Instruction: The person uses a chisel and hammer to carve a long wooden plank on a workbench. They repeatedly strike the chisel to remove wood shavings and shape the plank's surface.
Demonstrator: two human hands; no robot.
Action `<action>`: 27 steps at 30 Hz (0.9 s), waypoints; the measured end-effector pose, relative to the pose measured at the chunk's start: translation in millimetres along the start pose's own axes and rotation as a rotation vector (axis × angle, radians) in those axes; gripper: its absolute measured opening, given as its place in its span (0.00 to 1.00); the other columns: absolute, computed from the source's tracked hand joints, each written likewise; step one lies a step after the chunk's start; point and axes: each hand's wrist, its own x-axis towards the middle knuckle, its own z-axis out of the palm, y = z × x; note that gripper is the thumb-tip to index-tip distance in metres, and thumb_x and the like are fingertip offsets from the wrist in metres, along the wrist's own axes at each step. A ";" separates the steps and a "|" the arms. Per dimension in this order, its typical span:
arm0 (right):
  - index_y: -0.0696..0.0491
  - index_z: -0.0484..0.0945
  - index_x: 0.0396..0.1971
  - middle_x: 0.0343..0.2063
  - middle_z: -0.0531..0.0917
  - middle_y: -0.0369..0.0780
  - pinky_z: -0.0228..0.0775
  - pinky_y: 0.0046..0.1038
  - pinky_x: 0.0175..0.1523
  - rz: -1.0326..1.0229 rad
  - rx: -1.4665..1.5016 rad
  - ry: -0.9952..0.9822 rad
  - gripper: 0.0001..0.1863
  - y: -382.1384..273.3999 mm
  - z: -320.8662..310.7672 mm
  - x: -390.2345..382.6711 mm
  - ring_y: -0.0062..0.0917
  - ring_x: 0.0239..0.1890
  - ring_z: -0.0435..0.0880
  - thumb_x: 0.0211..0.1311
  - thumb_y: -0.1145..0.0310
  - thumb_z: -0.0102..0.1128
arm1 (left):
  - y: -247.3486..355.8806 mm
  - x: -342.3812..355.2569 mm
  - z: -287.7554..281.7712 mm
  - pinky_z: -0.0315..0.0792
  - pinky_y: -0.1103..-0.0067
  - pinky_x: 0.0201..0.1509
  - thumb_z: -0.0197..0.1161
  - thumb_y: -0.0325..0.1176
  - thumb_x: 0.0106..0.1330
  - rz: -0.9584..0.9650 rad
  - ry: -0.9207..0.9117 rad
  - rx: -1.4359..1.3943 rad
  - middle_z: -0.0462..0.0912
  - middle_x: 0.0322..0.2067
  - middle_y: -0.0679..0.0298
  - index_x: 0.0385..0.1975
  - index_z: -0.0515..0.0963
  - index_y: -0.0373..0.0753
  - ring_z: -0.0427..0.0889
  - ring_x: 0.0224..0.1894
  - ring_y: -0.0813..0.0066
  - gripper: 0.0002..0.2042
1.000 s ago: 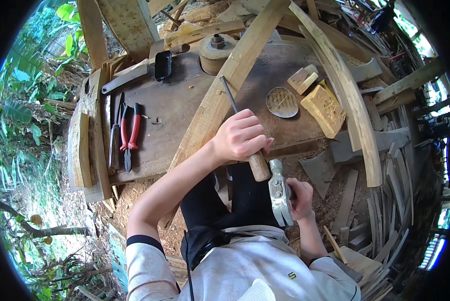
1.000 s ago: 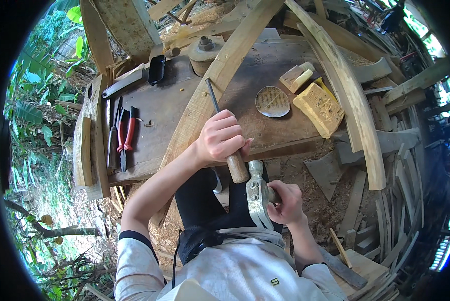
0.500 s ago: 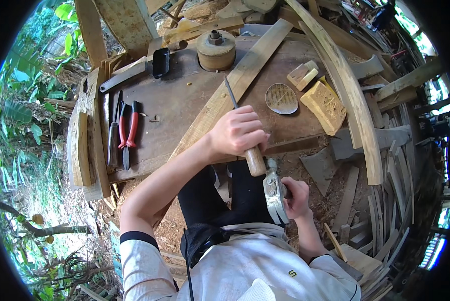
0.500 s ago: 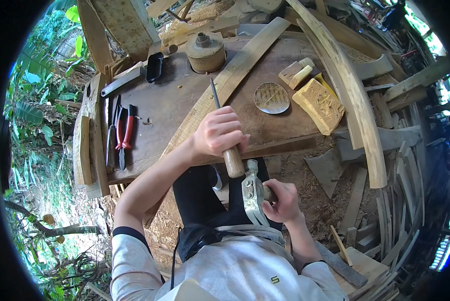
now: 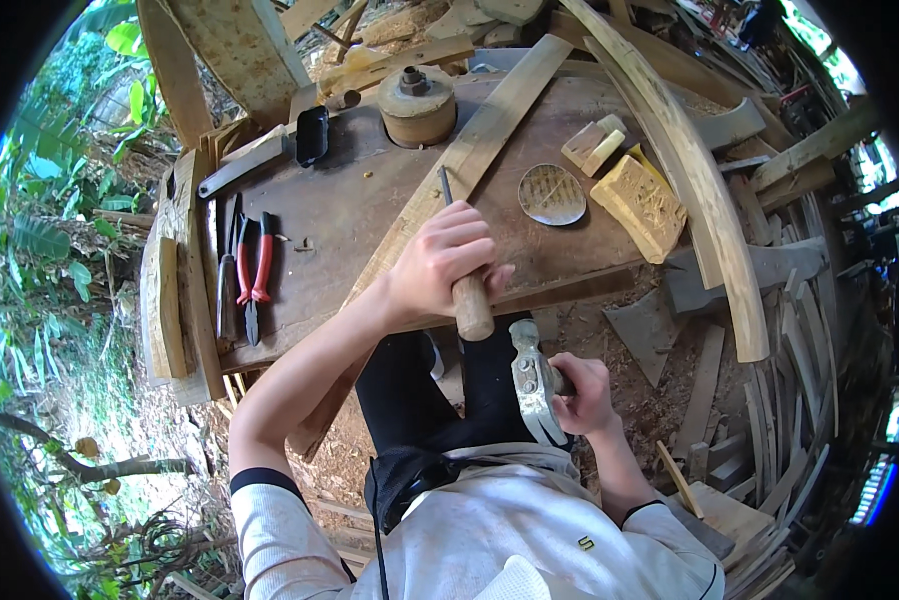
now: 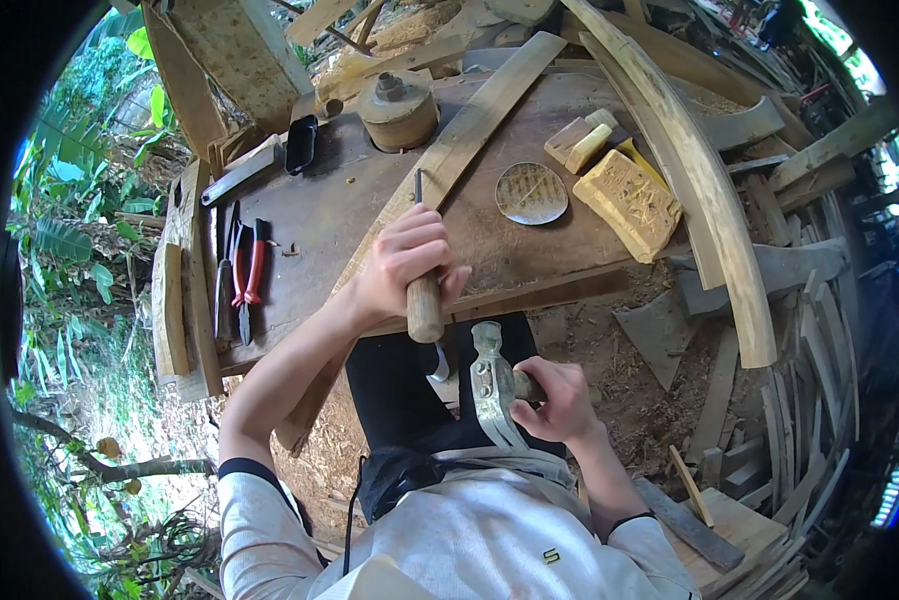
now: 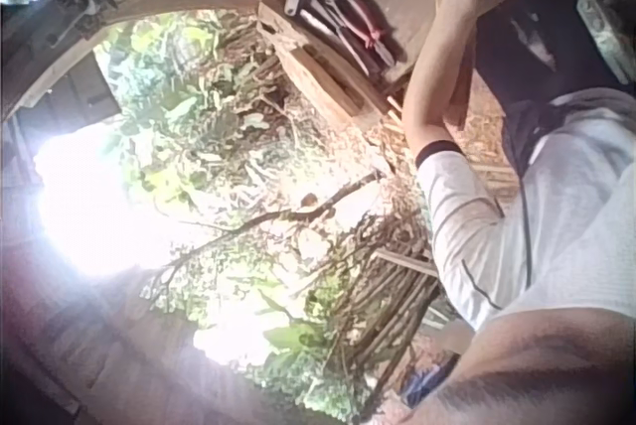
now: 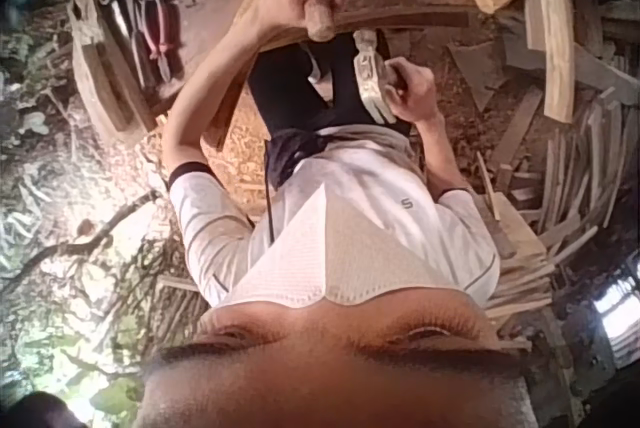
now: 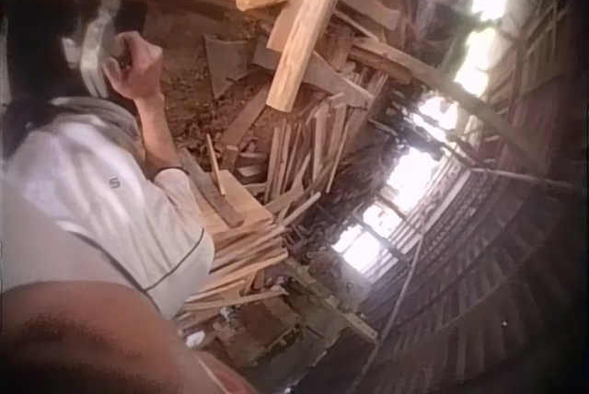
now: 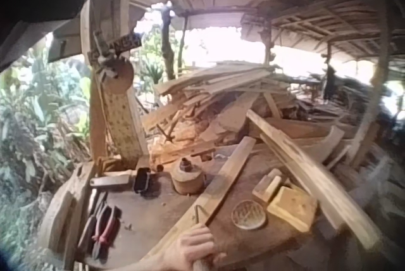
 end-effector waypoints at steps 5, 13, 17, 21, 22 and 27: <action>0.59 0.80 0.37 0.23 0.79 0.43 0.72 0.35 0.29 0.035 0.000 -0.015 0.26 -3.9 -1.3 0.7 0.41 0.23 0.84 0.68 0.45 0.63 | 9.0 -17.4 -14.7 0.75 0.63 0.51 0.73 0.28 0.56 -0.146 -0.122 0.012 0.76 0.34 0.59 0.24 0.72 0.40 0.79 0.41 0.57 0.12; 0.58 0.80 0.37 0.22 0.80 0.42 0.74 0.34 0.28 0.055 0.007 0.009 0.25 3.4 1.0 -5.8 0.38 0.23 0.85 0.66 0.47 0.70 | 22.5 -50.4 -32.1 0.75 0.56 0.70 0.69 0.20 0.61 -0.370 -0.082 0.117 0.81 0.62 0.47 0.41 0.79 0.36 0.73 0.72 0.40 0.10; 0.58 0.80 0.37 0.22 0.79 0.43 0.73 0.35 0.28 0.062 0.015 -0.004 0.25 0.4 2.8 -2.2 0.40 0.22 0.84 0.67 0.47 0.66 | 26.3 -55.5 -42.4 0.79 0.59 0.65 0.77 0.27 0.60 -0.386 -0.068 0.056 0.82 0.61 0.46 0.42 0.79 0.36 0.75 0.70 0.42 0.14; 0.59 0.80 0.38 0.21 0.78 0.43 0.72 0.35 0.28 0.034 0.025 0.006 0.25 -1.3 7.1 2.1 0.40 0.21 0.83 0.67 0.47 0.63 | 29.1 -61.3 -42.3 0.81 0.61 0.61 0.82 0.31 0.57 -0.361 0.009 0.037 0.83 0.60 0.47 0.41 0.82 0.35 0.79 0.67 0.43 0.17; 0.59 0.80 0.38 0.21 0.78 0.43 0.72 0.35 0.28 0.038 0.023 0.003 0.26 -1.2 7.2 1.5 0.40 0.21 0.83 0.67 0.46 0.63 | 32.0 -60.1 -41.5 0.82 0.62 0.61 0.81 0.30 0.58 -0.372 0.025 0.058 0.83 0.60 0.47 0.41 0.82 0.35 0.80 0.67 0.43 0.16; 0.59 0.81 0.37 0.20 0.79 0.42 0.71 0.34 0.27 0.065 0.046 -0.004 0.27 -1.1 7.5 -2.2 0.38 0.20 0.83 0.67 0.45 0.63 | 34.7 -58.4 -40.6 0.82 0.63 0.62 0.78 0.22 0.59 -0.388 0.072 0.156 0.84 0.59 0.47 0.40 0.85 0.34 0.82 0.65 0.47 0.10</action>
